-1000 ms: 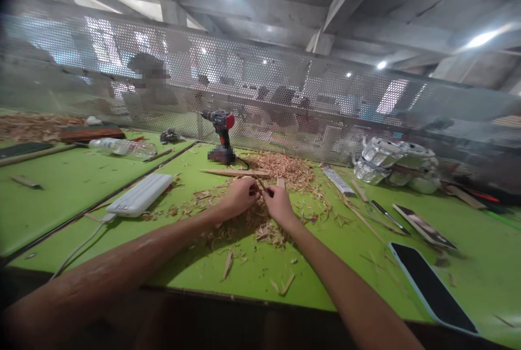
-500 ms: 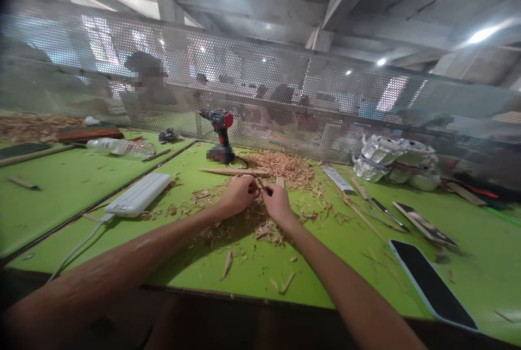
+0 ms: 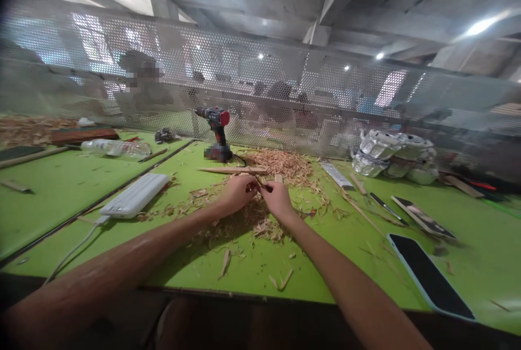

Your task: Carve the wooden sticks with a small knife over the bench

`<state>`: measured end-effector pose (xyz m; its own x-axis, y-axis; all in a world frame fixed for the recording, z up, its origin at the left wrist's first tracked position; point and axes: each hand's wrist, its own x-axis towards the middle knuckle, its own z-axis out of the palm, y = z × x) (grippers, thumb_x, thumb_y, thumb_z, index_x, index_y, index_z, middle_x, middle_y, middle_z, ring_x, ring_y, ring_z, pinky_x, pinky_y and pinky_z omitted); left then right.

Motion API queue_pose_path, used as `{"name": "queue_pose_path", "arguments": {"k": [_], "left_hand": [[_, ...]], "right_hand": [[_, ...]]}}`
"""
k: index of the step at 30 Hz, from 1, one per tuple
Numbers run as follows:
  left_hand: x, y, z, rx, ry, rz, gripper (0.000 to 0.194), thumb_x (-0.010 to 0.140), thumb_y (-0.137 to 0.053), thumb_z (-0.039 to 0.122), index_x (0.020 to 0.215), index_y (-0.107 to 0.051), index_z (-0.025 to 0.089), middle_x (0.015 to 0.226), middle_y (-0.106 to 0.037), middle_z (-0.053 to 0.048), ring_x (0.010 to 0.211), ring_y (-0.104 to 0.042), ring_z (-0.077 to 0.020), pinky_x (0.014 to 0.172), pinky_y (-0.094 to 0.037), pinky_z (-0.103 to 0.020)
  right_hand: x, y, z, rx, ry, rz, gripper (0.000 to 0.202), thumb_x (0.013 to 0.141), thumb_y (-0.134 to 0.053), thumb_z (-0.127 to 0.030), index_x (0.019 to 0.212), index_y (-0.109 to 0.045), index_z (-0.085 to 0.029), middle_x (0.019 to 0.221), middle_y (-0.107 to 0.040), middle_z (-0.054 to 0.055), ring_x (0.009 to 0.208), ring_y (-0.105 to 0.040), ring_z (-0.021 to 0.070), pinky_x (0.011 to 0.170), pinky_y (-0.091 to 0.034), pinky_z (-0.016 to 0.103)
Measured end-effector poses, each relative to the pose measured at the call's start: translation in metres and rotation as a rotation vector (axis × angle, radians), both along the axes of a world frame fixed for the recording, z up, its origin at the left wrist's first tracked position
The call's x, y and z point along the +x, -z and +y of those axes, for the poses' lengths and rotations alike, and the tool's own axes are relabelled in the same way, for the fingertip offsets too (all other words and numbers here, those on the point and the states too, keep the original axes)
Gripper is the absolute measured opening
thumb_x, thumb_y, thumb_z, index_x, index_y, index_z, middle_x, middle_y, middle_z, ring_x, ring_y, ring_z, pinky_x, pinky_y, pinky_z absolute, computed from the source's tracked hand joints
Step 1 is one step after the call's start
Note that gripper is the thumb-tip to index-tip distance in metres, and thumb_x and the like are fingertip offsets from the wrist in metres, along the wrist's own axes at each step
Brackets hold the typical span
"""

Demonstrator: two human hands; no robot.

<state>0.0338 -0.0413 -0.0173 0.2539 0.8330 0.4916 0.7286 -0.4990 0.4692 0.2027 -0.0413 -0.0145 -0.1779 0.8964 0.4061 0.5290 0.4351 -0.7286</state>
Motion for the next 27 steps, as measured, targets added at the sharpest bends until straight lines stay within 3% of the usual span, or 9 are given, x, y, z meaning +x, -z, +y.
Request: {"name": "queue_pose_path", "arguments": {"k": [10,20,27], "left_hand": [[-0.0025,-0.0034,0.0003,0.016,-0.006,0.081,0.018,0.090,-0.062,0.015,0.078,-0.075,0.017,0.081,-0.075,-0.008,0.075,-0.063,-0.0212,0.067,-0.040,-0.029],[-0.0022,-0.0047,-0.0046,0.005,-0.033,0.111,0.013,0.086,-0.063,0.014,0.077,-0.072,0.017,0.080,-0.073,-0.007,0.074,-0.061,-0.0202,0.066,-0.038,-0.030],[-0.0016,-0.0018,-0.0029,0.036,-0.041,0.108,0.009,0.087,-0.065,0.015,0.081,-0.072,0.017,0.084,-0.074,-0.007,0.078,-0.062,-0.0204,0.069,-0.041,-0.029]], "right_hand": [[0.0016,0.0017,0.0010,0.056,0.022,-0.129,0.025,0.084,-0.059,-0.033,0.066,-0.066,-0.018,0.061,-0.059,0.001,0.064,-0.048,0.0165,0.062,-0.032,0.028],[-0.0020,0.0022,-0.0024,0.055,0.029,-0.106,0.021,0.081,-0.059,-0.031,0.063,-0.062,-0.020,0.058,-0.054,0.000,0.065,-0.045,0.0169,0.062,-0.033,0.028],[-0.0008,0.0065,0.0047,0.014,0.018,-0.052,0.029,0.084,-0.061,-0.038,0.061,-0.059,-0.020,0.058,-0.055,-0.001,0.063,-0.047,0.0164,0.060,-0.035,0.028]]}}
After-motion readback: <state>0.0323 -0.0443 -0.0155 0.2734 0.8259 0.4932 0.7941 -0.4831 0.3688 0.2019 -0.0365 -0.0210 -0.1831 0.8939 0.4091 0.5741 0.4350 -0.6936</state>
